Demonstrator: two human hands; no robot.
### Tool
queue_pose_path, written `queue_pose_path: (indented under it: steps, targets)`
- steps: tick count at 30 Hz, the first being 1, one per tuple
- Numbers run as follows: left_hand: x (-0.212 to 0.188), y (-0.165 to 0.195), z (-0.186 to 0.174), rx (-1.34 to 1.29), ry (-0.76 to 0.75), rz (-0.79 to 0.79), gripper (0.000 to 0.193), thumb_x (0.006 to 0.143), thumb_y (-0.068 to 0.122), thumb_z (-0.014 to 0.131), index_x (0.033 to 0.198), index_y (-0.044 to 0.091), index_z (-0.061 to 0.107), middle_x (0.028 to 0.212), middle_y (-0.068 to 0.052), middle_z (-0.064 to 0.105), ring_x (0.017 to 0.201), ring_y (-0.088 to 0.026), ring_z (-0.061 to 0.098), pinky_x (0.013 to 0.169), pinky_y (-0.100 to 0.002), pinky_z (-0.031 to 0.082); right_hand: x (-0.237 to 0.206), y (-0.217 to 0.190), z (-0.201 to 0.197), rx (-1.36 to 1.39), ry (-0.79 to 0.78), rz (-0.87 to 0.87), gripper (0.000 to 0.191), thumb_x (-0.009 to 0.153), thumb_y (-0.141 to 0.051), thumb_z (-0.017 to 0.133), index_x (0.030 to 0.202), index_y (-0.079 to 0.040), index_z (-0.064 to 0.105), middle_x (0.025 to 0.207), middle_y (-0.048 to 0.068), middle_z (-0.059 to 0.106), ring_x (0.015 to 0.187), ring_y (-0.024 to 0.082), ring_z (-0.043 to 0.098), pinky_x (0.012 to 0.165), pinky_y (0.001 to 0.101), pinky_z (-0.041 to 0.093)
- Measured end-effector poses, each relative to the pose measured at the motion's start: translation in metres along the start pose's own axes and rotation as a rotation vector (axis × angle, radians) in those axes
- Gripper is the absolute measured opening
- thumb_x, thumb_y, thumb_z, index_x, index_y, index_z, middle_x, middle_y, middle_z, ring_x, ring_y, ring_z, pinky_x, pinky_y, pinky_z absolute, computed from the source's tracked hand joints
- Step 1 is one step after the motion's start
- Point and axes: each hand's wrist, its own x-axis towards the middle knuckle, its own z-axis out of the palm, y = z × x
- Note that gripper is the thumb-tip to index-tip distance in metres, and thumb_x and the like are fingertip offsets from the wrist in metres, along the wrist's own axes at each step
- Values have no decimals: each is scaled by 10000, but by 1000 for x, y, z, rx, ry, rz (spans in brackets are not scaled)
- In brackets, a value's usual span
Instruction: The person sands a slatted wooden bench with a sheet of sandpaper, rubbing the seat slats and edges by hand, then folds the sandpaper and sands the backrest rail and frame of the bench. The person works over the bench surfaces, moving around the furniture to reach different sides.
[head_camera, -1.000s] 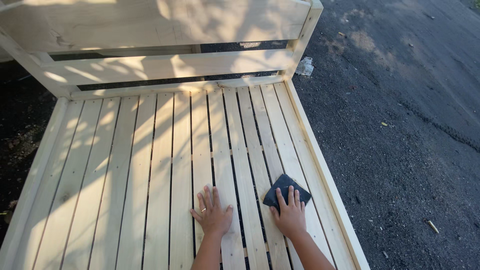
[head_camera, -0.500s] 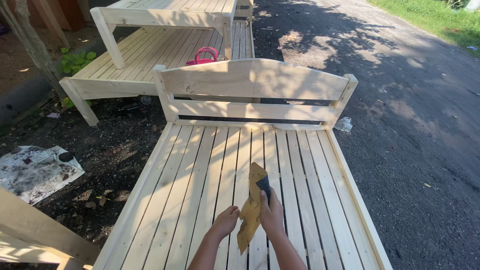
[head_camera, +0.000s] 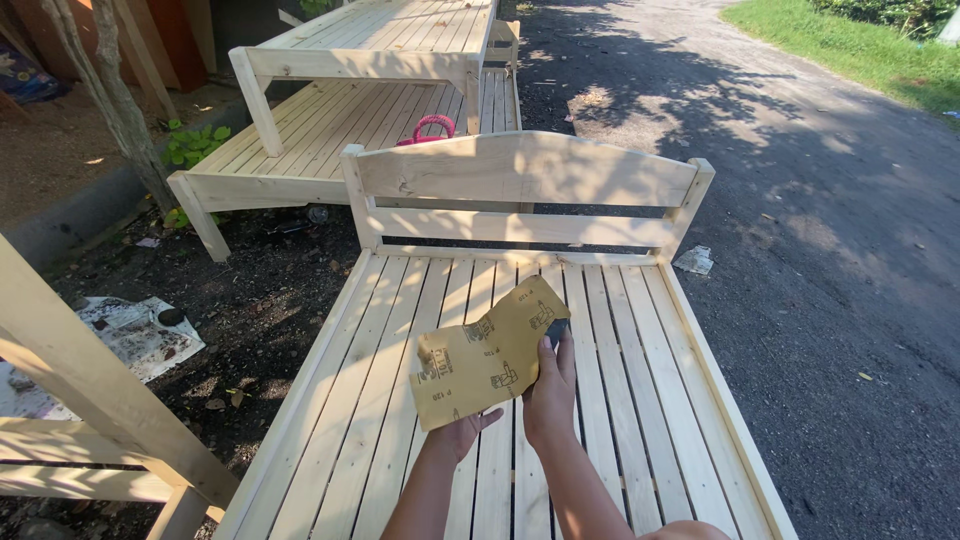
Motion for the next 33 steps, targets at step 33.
queue_pose_path:
  steps: [33]
  targets:
    - [61,38,144,859,608,382,494,1001,465,470,1158,72,724,970,-109,754,903,-242,718,842,-383,534,102,-80,-64,142,-343,407,420,860,-170,668,1229,30,645,1065,161,764,918,263,771,846,381,639]
